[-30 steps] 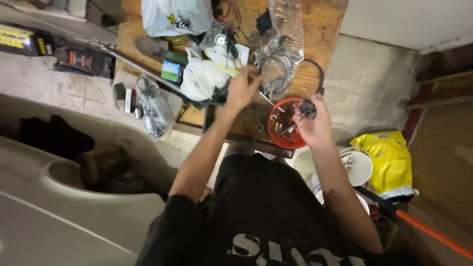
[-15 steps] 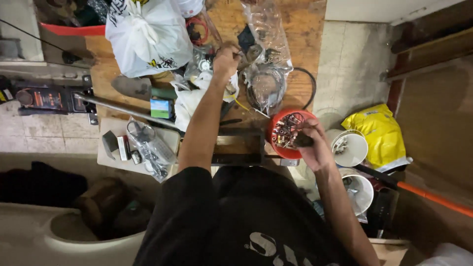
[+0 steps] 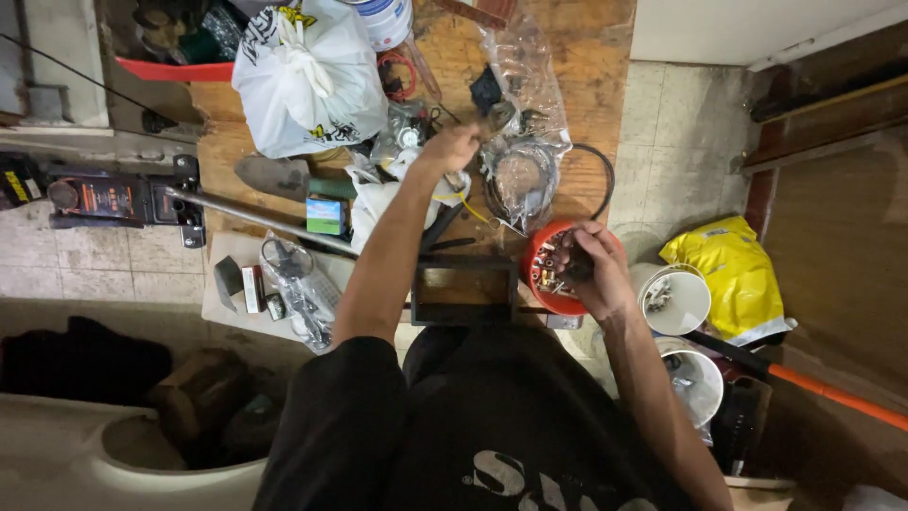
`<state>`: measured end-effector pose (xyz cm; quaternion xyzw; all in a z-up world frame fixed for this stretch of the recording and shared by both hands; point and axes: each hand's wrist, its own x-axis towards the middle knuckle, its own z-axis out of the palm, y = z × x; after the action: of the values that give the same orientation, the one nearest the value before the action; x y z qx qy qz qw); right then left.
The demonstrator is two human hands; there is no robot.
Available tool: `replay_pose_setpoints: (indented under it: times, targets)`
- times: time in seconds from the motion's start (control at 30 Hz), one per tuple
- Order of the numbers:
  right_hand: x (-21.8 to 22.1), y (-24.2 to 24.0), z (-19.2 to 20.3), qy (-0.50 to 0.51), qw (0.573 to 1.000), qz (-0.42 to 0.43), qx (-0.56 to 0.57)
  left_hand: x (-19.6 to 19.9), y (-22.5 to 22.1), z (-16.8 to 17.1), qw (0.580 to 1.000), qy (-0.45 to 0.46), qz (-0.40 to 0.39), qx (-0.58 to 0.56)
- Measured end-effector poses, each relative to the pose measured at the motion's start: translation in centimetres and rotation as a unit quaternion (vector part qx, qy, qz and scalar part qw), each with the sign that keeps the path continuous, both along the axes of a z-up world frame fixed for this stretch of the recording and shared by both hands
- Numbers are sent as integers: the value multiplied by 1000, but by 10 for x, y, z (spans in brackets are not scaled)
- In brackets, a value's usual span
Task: Inspecting and sorting through various mechanical components, tools, and supplies in a workshop environment.
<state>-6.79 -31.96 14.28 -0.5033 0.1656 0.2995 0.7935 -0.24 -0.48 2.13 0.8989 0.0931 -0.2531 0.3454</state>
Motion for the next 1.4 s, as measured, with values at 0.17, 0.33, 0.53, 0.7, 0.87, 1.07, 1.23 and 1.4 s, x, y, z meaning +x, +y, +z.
replay_pose_setpoints:
  times: [0.17, 0.33, 0.53, 0.7, 0.87, 1.07, 1.23, 1.4]
  targets:
    - [-6, -13, 0, 42, 999, -19, -14, 15, -16, -57, 988, 80, -17, 132]
    - [-15, -22, 4, 33, 999, -34, -16, 12, -17, -79, 982, 67, 2, 178]
    - [-19, -16, 18, 66, 997, -47, -3, -3, 1, -73, 988, -18, 90, 127]
    - [-13, -13, 30, 112, 991, -53, 58, -20, 24, -35, 943, -260, 208, -11]
    - [-5, 8, 89, 79, 989, -22, 120, -48, 1, 140, 912, -353, 182, -105]
    - [-7, 13, 116, 55, 983, -2, 177, -70, -67, 243, 927, -319, 76, -183]
    - [-13, 18, 103, 71, 983, -41, 165, -78, -126, 247, 880, -172, 111, -429]
    - [-12, 13, 116, 98, 972, -106, 187, -81, -149, 282, 898, -57, 30, -434]
